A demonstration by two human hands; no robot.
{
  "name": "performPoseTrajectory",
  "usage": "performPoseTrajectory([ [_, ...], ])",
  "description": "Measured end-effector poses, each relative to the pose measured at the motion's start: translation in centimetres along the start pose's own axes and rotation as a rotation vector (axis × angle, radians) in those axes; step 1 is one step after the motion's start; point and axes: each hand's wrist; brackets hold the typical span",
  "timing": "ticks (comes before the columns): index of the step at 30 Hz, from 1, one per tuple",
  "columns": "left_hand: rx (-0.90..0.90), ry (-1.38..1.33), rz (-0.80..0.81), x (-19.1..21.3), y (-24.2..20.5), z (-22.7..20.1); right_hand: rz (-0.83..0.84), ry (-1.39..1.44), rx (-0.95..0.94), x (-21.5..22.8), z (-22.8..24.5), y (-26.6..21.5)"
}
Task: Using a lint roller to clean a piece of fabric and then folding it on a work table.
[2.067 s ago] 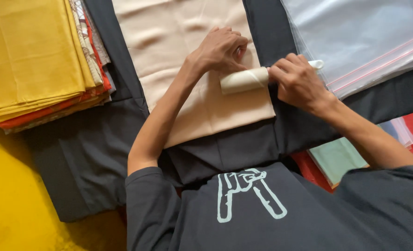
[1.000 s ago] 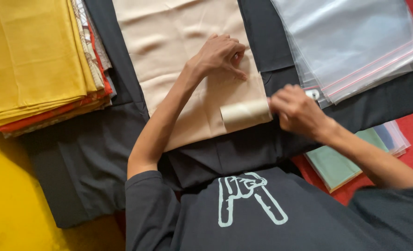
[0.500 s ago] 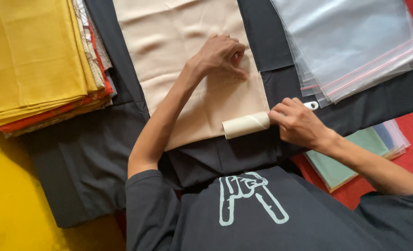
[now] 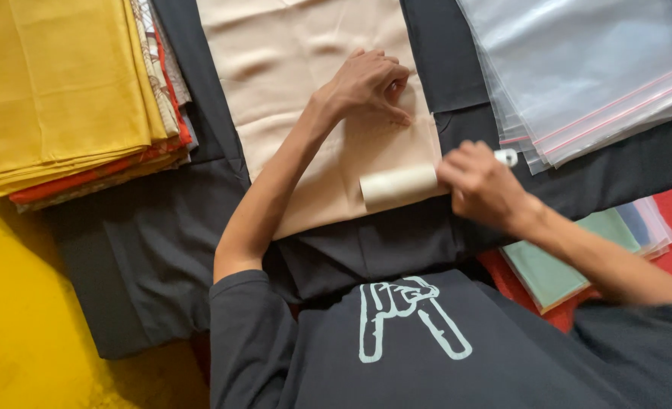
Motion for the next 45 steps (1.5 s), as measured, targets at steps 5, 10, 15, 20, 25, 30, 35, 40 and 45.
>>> performPoseTrajectory([
  [5,0.034,0.001,0.029,0.1,0.4,-0.2,0.037,0.054,-0.041,0.5,0.2,-0.7],
  [10,0.042,0.062,0.035,0.2,0.0,-0.5,-0.105,-0.071,-0.051,1.0,-3.8,2.6],
  [15,0.046,0.043,0.046,0.3,0.2,-0.3,-0.030,-0.022,-0.044,1.2,-2.1,1.0],
  [20,0.025,0.031,0.024,-0.1,0.1,0.2,0.071,0.043,-0.088,1.3,0.2,-1.5],
  [25,-0.085,-0.166,0.077,2.6,-0.9,0.8,-0.025,0.050,-0.043,0.7,0.8,1.8],
  [30,0.124,0.026,0.336,6.8,-4.2,0.3,-0.071,0.061,0.031,-0.4,1.5,5.7],
  [35,0.179,-0.007,0.376,5.9,-5.3,0.8,-0.045,-0.045,0.030,-3.3,-0.3,6.5],
  [40,0.209,-0.037,0.384,5.1,-5.7,1.5,-0.009,0.011,0.095,-2.5,3.8,3.2],
  [45,0.260,-0.055,0.405,4.8,-5.4,1.3,0.016,0.064,0.078,-2.2,4.2,2.8],
])
Point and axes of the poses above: each hand's wrist, its own y-axis towards the middle knuckle, its own x-axis out of the back of the hand, z = x × y, and after that the axes turned 14 degrees about y, right-handed
